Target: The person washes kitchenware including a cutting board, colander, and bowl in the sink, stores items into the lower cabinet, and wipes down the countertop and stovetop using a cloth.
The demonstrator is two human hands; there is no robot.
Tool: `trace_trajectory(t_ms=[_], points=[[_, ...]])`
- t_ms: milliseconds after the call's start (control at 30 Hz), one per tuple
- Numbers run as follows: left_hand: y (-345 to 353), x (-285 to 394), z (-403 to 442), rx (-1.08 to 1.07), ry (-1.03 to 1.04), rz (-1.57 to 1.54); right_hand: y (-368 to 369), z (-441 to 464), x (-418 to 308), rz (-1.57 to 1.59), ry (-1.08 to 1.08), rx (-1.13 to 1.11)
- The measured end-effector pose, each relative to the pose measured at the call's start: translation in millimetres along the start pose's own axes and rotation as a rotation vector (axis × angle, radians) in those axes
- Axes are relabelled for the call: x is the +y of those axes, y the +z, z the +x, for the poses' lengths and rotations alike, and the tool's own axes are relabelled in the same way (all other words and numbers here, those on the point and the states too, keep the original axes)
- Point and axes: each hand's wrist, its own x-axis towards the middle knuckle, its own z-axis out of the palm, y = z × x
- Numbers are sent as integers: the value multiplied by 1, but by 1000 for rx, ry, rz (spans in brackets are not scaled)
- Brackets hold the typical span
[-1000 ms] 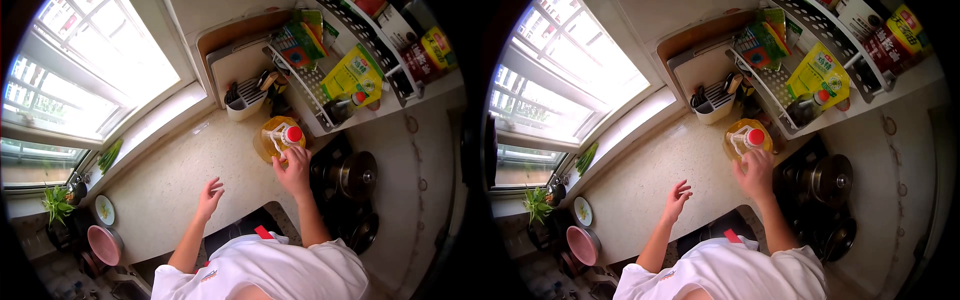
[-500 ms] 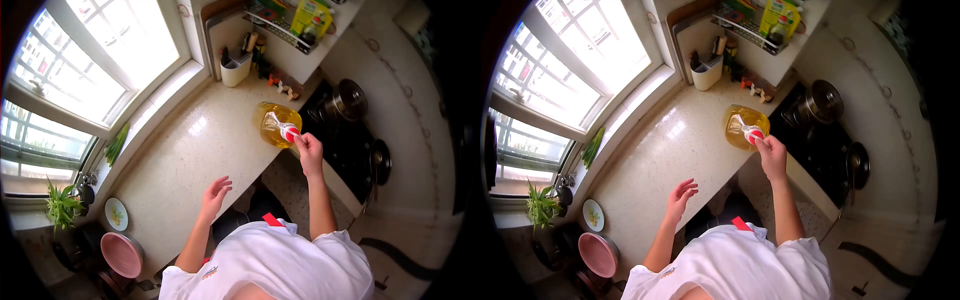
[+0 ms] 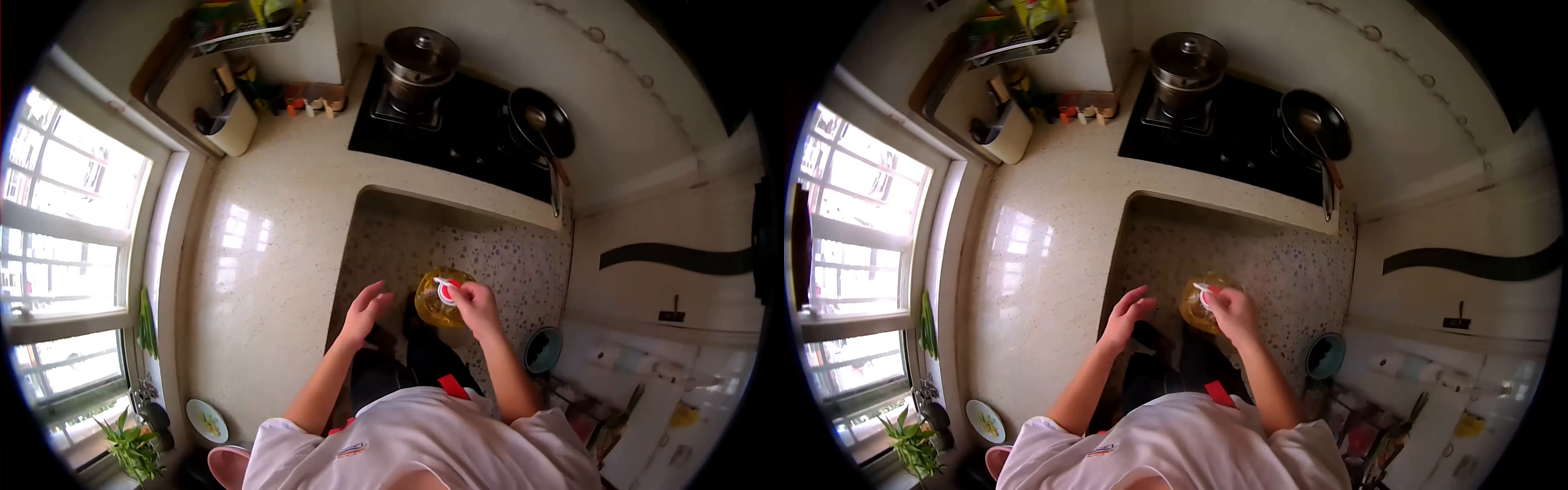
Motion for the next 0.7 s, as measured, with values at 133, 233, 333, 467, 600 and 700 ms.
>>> trace_trajectory(t_ms=[133,233,333,467,600,700], points=[[38,-35,121,-52,-264,-319,-29,-32,115,168,359,102],[66,-55,226,-66,-266,-776,-44,-44,168,441,504,263],[98,-58,319,-35,-125,-969,-52,-40,233,510,576,369],[125,-56,390,68,3,-1106,-60,-33,289,605,672,368],[125,-57,415,-71,116,-1273,-58,-42,331,646,747,423],[126,-65,420,-63,162,-1258,-62,-42,341,592,795,376]])
